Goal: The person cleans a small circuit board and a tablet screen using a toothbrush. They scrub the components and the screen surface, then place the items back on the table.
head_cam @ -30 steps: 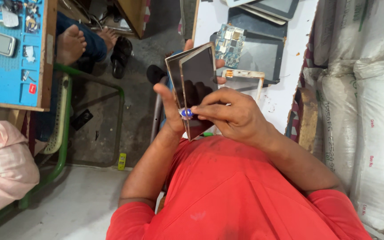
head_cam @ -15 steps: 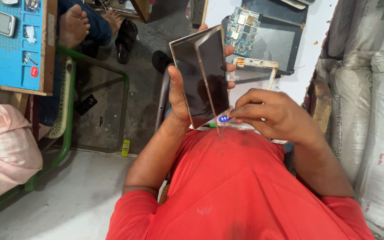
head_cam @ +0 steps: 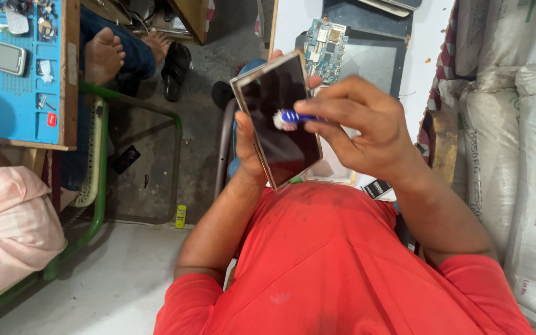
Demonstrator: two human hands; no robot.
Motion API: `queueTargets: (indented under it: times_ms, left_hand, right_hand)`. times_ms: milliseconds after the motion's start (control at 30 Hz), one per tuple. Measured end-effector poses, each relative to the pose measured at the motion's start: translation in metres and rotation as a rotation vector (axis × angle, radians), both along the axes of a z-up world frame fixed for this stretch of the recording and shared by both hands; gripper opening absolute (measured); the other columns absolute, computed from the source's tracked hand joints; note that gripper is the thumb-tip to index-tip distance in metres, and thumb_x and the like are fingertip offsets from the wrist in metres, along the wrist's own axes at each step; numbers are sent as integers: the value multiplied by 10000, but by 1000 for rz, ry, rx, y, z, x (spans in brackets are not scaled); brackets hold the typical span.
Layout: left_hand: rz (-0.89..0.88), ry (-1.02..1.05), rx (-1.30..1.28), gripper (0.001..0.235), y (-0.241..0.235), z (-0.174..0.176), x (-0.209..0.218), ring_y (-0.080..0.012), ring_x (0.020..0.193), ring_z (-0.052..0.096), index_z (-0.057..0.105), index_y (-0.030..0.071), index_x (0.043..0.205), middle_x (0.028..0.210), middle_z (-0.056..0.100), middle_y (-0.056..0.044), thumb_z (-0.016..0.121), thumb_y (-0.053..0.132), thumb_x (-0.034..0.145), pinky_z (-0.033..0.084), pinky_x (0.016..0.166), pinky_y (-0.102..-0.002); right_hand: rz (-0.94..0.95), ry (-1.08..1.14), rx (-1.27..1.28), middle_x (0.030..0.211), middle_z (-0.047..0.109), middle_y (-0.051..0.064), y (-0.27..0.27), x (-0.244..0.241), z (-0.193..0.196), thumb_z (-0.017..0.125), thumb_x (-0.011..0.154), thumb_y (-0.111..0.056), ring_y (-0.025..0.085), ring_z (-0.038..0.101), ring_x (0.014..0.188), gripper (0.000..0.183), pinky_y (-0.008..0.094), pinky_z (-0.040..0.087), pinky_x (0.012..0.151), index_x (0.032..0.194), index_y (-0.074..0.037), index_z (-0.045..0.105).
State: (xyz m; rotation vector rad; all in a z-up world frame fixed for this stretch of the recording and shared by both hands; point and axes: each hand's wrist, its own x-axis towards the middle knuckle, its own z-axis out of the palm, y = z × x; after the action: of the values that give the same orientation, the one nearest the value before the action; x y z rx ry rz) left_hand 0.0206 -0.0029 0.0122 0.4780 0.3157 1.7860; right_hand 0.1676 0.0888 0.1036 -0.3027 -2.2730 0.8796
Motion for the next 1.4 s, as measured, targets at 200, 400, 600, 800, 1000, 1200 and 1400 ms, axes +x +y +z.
queueTargets:
  times_ms: [200,400,600,800,1000,1200,1400]
  left_hand:
    - [-136,31,-39,1169,-8,2,6,-270,1439,436,125,166,1721,1554,397,-146,660,771,876,362,1249,-439]
    - [-88,1,79,1163,7,-9,-4,-296,1275,602,165,123,1697,1500,500,-253,642,800,880,508,1118,-429]
    - [14,-22,73,1070,11,-7,-13,-289,1168,647,144,137,1667,1435,522,-265,637,737,931,619,925,-434]
    - [34,41,47,1024,10,-4,-11,-260,1182,645,143,134,1680,1447,525,-240,629,692,973,612,948,-427]
    - [69,18,58,944,17,-10,-11,-287,1173,659,188,122,1687,1393,537,-252,598,663,1029,613,925,-468]
    - [104,-172,83,805,6,-17,-27,-326,1189,665,178,265,1674,1444,536,-263,501,666,1056,607,933,-540]
    - [92,-216,90,808,8,-8,-14,-340,1189,664,162,269,1667,1473,511,-277,463,695,1051,583,952,-560]
  right_hand:
    - [-40,53,115,1089,668,69,-2,-18,-8,806,962,52,192,704,968,324,275,598,805,1235,-108,736]
    - [56,-65,223,1030,692,35,-18,-7,-15,736,796,74,243,686,892,416,360,564,768,1148,-147,761]
    - [285,-187,281,1001,690,41,-30,13,-22,729,738,27,243,705,884,407,374,568,722,1106,-141,769]
    - [219,-182,111,1006,700,-4,-12,18,-21,750,774,20,181,680,875,371,322,558,718,1092,-171,763]
    - [234,-119,262,997,679,0,-19,13,-31,754,780,19,204,678,854,417,340,548,708,1150,-171,775]
    - [-27,-250,238,954,699,-12,-21,39,-34,741,758,68,192,664,795,422,333,523,652,1100,-172,795]
    - [38,-59,261,968,678,47,-29,35,-44,790,792,3,224,687,860,355,347,550,708,1124,-120,772]
